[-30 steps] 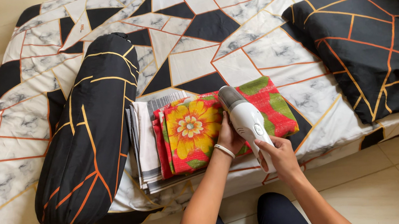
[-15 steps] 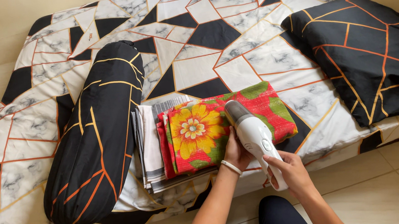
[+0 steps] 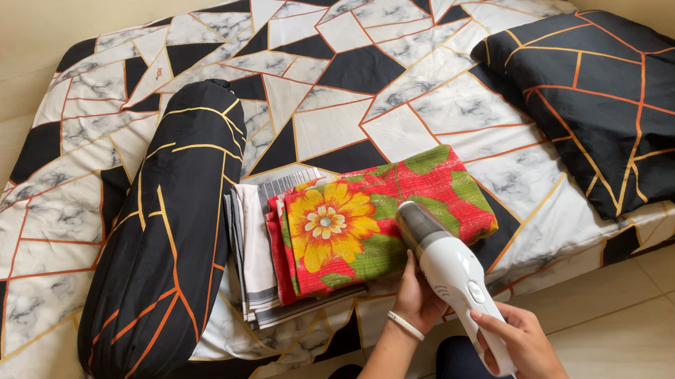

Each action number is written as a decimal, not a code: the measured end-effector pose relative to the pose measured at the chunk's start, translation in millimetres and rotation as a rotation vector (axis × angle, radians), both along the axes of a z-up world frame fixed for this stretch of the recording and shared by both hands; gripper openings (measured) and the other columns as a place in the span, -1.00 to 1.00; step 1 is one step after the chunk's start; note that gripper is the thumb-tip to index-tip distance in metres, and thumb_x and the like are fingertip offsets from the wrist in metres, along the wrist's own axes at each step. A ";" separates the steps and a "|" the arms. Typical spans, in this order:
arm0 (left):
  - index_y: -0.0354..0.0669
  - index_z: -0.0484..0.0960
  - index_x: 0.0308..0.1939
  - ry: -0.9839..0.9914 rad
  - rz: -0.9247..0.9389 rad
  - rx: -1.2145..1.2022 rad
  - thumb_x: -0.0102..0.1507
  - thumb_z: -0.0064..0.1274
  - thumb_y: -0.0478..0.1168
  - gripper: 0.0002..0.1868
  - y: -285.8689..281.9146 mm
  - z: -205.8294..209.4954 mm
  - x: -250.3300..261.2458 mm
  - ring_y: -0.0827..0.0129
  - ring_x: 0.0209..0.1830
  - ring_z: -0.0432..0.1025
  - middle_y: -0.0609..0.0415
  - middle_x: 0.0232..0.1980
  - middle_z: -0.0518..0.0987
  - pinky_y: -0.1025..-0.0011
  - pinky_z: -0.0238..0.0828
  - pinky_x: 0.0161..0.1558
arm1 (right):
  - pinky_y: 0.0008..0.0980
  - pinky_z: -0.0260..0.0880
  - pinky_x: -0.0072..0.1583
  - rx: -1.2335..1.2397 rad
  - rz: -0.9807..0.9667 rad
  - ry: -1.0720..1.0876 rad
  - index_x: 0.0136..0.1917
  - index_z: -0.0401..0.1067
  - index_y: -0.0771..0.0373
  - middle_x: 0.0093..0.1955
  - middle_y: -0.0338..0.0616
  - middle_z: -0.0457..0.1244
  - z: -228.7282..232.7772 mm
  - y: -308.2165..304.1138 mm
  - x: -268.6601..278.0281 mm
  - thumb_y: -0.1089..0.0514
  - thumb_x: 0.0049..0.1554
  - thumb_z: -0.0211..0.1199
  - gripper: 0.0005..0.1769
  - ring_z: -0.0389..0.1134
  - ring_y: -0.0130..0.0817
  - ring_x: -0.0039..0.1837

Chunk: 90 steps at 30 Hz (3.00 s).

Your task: The person uses a handheld vacuum cleaner to clean folded fabrics on a bed, moving the tool across the surface of the items.

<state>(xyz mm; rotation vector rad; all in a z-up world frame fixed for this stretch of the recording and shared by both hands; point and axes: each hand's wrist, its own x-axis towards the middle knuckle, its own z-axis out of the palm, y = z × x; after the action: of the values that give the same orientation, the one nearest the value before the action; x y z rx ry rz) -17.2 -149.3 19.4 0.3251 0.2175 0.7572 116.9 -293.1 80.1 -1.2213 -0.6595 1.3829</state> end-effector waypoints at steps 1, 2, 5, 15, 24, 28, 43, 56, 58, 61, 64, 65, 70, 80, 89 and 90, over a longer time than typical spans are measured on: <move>-0.15 0.37 0.42 0.051 -0.013 0.013 0.45 -0.53 0.35 -0.23 -5.2 1.6 -1.0 0.13 0.29 0.46 -0.08 0.31 0.53 0.12 0.43 0.29 | -0.35 0.07 -0.52 -0.027 -0.007 0.001 -0.09 0.47 0.53 -0.47 -0.05 0.21 -0.8 -4.8 2.2 0.07 0.09 0.33 -0.62 0.14 -0.36 -0.57; -0.13 0.39 0.39 0.103 -0.027 0.023 0.43 -0.53 0.36 -0.23 -11.5 2.7 -2.0 0.14 0.27 0.47 -0.07 0.29 0.54 0.11 0.44 0.26 | -0.33 0.07 -0.52 -0.058 -0.016 0.003 -0.08 0.48 0.52 -0.46 -0.06 0.21 -2.1 -10.0 3.3 0.07 0.08 0.33 -0.61 0.14 -0.35 -0.57; -0.13 0.41 0.39 0.128 -0.026 0.025 0.43 -0.51 0.35 -0.23 -23.5 4.3 -3.6 0.16 0.25 0.48 -0.05 0.28 0.56 0.12 0.45 0.26 | -0.32 0.08 -0.52 -0.088 -0.011 0.025 -0.06 0.49 0.52 -0.46 -0.05 0.20 -6.7 -19.9 6.9 0.07 0.07 0.32 -0.61 0.14 -0.36 -0.56; -0.08 0.45 0.37 0.147 -0.060 -0.055 0.42 -0.45 0.37 -0.24 -49.6 -3.3 -9.0 0.21 0.25 0.50 0.01 0.26 0.59 0.14 0.45 0.28 | -0.28 0.01 -0.55 -0.164 -0.051 0.009 -0.06 0.52 0.54 -0.53 0.00 0.17 -33.0 -48.2 11.7 0.10 0.06 0.33 -0.61 0.12 -0.23 -0.63; -0.08 0.45 0.37 0.099 -0.080 -0.060 0.43 -0.47 0.34 -0.27 -65.7 7.6 -14.2 0.18 0.26 0.50 0.00 0.27 0.59 0.15 0.45 0.28 | -0.31 0.18 -0.42 -0.245 -0.014 -0.070 0.14 0.53 0.43 -0.48 0.06 0.27 -92.1 -57.0 33.0 0.07 0.07 0.40 -0.55 0.24 -0.27 -0.50; -0.09 0.46 0.39 0.117 -0.079 -0.100 0.45 -0.42 0.32 -0.29 -71.5 11.3 -19.5 0.19 0.26 0.50 0.00 0.28 0.60 0.17 0.45 0.27 | -0.33 0.36 -0.31 -0.156 -0.112 -0.161 0.09 0.55 0.50 -0.35 0.02 0.39 -112.3 -67.7 27.0 0.17 0.00 0.40 -0.57 0.38 -0.30 -0.37; -0.12 0.45 0.35 0.062 0.059 0.078 0.48 -0.44 0.29 -0.32 106.1 3.2 -24.8 0.14 0.24 0.47 -0.04 0.26 0.56 0.12 0.42 0.27 | -0.39 0.11 -0.48 0.186 -0.068 -0.140 -0.29 0.44 0.47 -0.49 -0.11 0.22 21.9 79.2 -39.7 0.07 0.15 0.33 -0.62 0.18 -0.39 -0.56; -0.09 0.43 0.32 0.164 0.148 -0.061 0.45 -0.51 0.34 -0.29 136.5 -22.7 -28.4 0.12 0.25 0.44 -0.04 0.24 0.55 0.09 0.37 0.30 | -0.37 0.09 -0.47 0.129 0.013 -0.096 -0.27 0.47 0.44 -0.47 -0.10 0.23 19.7 122.7 -41.8 0.06 0.16 0.30 -0.64 0.19 -0.38 -0.55; -0.11 0.44 0.32 0.164 0.145 -0.074 0.44 -0.52 0.34 -0.28 127.4 -13.7 -27.6 0.11 0.25 0.44 -0.05 0.25 0.55 0.08 0.37 0.30 | -0.37 0.06 -0.47 0.072 0.011 -0.085 -0.24 0.47 0.43 -0.47 -0.11 0.23 23.4 118.0 -37.7 0.05 0.16 0.30 -0.65 0.16 -0.38 -0.56; -0.13 0.44 0.32 0.143 0.138 -0.085 0.43 -0.48 0.35 -0.26 111.4 1.2 -27.8 0.08 0.25 0.45 -0.07 0.26 0.55 0.07 0.37 0.30 | -0.36 0.07 -0.48 0.056 0.030 -0.086 -0.24 0.46 0.45 -0.47 -0.09 0.23 25.3 110.3 -35.2 0.05 0.16 0.30 -0.63 0.17 -0.37 -0.56; -0.15 0.45 0.31 0.145 0.107 -0.092 0.38 -0.41 0.41 -0.21 91.4 16.0 -33.6 0.07 0.21 0.45 -0.09 0.23 0.55 0.06 0.37 0.26 | -0.36 0.08 -0.49 0.034 0.034 -0.092 -0.23 0.49 0.42 -0.48 -0.09 0.23 26.1 101.1 -35.2 0.04 0.16 0.28 -0.65 0.17 -0.38 -0.56; -0.16 0.45 0.29 0.168 0.077 -0.100 0.34 -0.37 0.47 -0.16 86.1 19.5 -35.8 0.06 0.18 0.45 -0.10 0.21 0.55 0.05 0.37 0.22 | -0.36 0.08 -0.49 0.039 0.035 -0.093 -0.23 0.49 0.42 -0.48 -0.09 0.23 26.1 98.8 -35.5 0.04 0.16 0.28 -0.65 0.17 -0.38 -0.56; -0.19 0.45 0.33 0.104 0.097 -0.056 0.38 -0.26 0.40 -0.21 66.4 21.4 -35.1 0.07 0.23 0.46 -0.11 0.24 0.55 0.10 0.38 0.29 | -0.38 0.09 -0.49 0.028 0.060 -0.083 -0.22 0.47 0.47 -0.46 -0.08 0.25 25.7 83.1 -35.7 0.04 0.17 0.30 -0.62 0.19 -0.39 -0.53; -0.13 0.44 0.36 0.126 0.098 -0.018 0.39 -0.30 0.35 -0.26 20.2 25.4 -41.2 0.14 0.24 0.49 -0.05 0.26 0.57 0.13 0.44 0.24 | -0.38 0.12 -0.50 0.014 0.039 -0.038 -0.13 0.51 0.49 -0.46 -0.09 0.24 13.3 37.8 -37.8 0.08 0.14 0.31 -0.65 0.19 -0.41 -0.53; -0.14 0.44 0.36 0.130 0.060 0.005 0.42 -0.31 0.32 -0.29 -19.6 30.2 -44.2 0.19 0.22 0.51 -0.03 0.24 0.59 0.19 0.47 0.24 | -0.37 0.06 -0.52 -0.016 0.004 -0.004 -0.11 0.51 0.54 -0.48 -0.08 0.22 4.3 -5.9 -35.0 0.07 0.12 0.31 -0.62 0.15 -0.39 -0.57; -0.14 0.44 0.36 0.130 0.058 0.005 0.42 -0.31 0.32 -0.29 -24.4 32.0 -44.5 0.19 0.22 0.51 -0.03 0.24 0.59 0.19 0.47 0.24 | -0.36 0.07 -0.52 -0.017 0.012 0.006 -0.12 0.50 0.55 -0.48 -0.08 0.23 3.8 -9.5 -33.7 0.07 0.12 0.31 -0.61 0.16 -0.38 -0.57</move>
<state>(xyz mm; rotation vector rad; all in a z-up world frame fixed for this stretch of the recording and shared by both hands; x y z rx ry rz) -61.7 -173.7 51.4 0.3744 0.3490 0.7951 83.2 -302.6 84.0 -1.2280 -0.6538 1.4039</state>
